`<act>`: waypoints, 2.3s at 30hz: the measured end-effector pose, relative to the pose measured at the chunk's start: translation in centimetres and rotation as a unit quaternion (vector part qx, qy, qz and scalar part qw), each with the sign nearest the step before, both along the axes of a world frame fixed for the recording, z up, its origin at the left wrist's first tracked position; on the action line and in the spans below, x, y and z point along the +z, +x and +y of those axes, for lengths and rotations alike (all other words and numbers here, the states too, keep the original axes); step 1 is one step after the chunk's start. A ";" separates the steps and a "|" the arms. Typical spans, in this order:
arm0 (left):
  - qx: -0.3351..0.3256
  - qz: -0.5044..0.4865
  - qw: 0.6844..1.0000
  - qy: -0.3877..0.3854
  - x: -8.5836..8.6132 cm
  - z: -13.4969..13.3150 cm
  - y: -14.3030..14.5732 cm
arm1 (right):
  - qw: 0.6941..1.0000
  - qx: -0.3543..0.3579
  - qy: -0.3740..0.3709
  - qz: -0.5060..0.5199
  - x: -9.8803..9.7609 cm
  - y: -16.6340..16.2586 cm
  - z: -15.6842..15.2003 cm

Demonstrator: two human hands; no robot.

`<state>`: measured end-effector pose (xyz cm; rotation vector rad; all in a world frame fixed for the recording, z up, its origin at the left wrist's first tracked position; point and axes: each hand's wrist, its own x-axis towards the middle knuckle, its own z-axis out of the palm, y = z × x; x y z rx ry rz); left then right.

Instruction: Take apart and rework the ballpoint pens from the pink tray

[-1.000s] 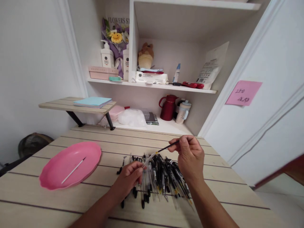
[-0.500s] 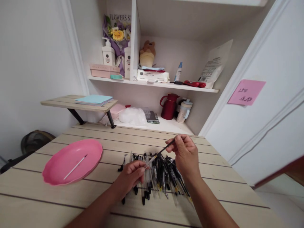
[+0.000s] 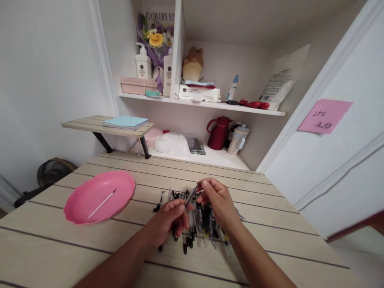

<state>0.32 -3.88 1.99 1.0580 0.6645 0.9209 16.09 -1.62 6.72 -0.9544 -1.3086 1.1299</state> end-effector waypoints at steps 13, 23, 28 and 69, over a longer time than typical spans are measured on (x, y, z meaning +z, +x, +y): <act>0.029 -0.032 0.999 0.014 0.1 0.8 -0.9 | 0.999 0.022 -0.013 -0.037 0.2 0.3 0.6; 0.104 -0.148 0.984 0.008 1.2 2.1 -3.3 | 0.806 0.013 0.062 -0.589 -1.3 2.8 2.4; 0.089 -0.150 0.985 0.000 1.0 2.2 -3.4 | 0.768 0.027 0.046 -0.639 -2.3 2.4 1.0; 0.126 -0.193 0.972 0.038 0.3 3.9 -6.9 | 0.718 0.073 0.107 -0.684 -3.3 -8.3 9.9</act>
